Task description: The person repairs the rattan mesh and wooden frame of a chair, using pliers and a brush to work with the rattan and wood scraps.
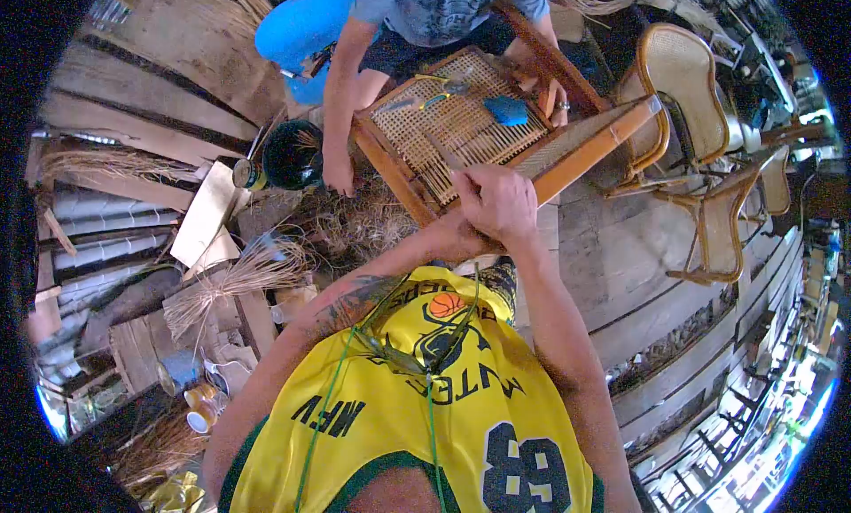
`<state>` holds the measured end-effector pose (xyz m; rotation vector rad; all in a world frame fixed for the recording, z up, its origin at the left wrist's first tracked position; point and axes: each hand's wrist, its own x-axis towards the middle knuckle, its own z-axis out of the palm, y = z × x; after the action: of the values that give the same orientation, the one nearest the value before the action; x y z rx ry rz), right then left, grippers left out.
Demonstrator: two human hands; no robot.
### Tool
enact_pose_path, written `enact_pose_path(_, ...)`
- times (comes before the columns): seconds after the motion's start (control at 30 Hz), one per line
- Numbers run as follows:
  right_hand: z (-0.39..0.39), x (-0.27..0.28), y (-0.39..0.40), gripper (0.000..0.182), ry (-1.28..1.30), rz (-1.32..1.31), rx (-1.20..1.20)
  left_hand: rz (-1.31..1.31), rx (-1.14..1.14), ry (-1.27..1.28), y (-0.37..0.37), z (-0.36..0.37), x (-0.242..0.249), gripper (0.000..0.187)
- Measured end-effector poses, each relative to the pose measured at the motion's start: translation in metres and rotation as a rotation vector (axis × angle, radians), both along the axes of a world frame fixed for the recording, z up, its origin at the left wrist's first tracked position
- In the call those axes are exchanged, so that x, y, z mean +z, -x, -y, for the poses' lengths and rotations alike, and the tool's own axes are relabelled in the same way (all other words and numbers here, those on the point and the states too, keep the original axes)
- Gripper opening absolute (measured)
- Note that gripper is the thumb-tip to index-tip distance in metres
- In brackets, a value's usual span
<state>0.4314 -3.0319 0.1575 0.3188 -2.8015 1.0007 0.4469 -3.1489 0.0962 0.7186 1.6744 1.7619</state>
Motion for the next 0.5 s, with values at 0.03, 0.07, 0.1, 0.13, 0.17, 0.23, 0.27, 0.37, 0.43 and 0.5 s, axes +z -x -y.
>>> enact_pose_path(0.03, 0.000, 0.001, 0.000, 0.024, 0.003, 0.003, -0.012, 0.003, 0.012, -0.015, 0.000, -0.002, -0.006, 0.054)
enact_pose_path(0.07, 0.000, 0.002, 0.000, 0.023, -0.016, 0.007, -0.024, 0.007, -0.001, -0.011, 0.000, -0.003, -0.005, 0.054)
enact_pose_path(0.1, 0.000, 0.003, 0.000, 0.023, -0.033, 0.015, -0.038, 0.018, 0.008, 0.002, 0.000, -0.003, -0.005, 0.054)
enact_pose_path(0.13, 0.001, 0.002, 0.001, 0.023, -0.025, 0.021, -0.053, 0.029, 0.017, 0.017, 0.000, -0.002, -0.006, 0.054)
enact_pose_path(0.17, 0.002, 0.000, 0.002, 0.022, -0.009, -0.006, -0.063, 0.036, 0.002, 0.027, 0.001, -0.001, -0.004, 0.054)
enact_pose_path(0.23, 0.002, -0.001, 0.002, 0.022, 0.015, -0.026, -0.085, -0.028, 0.016, 0.108, 0.002, 0.002, 0.000, 0.054)
enact_pose_path(0.27, 0.001, -0.001, 0.002, 0.021, 0.000, -0.029, -0.080, -0.023, 0.006, 0.116, 0.002, 0.002, -0.001, 0.054)
enact_pose_path(0.37, 0.002, 0.000, 0.003, 0.020, -0.011, -0.021, -0.084, -0.051, -0.008, 0.138, 0.005, 0.001, 0.002, 0.054)
enact_pose_path(0.43, 0.002, 0.001, 0.003, 0.019, -0.009, -0.010, -0.089, 0.006, -0.063, 0.161, 0.005, 0.005, 0.007, 0.050)
enact_pose_path(0.5, 0.002, 0.003, 0.004, 0.020, 0.020, -0.007, -0.076, 0.007, -0.062, 0.143, 0.005, 0.003, 0.004, 0.051)
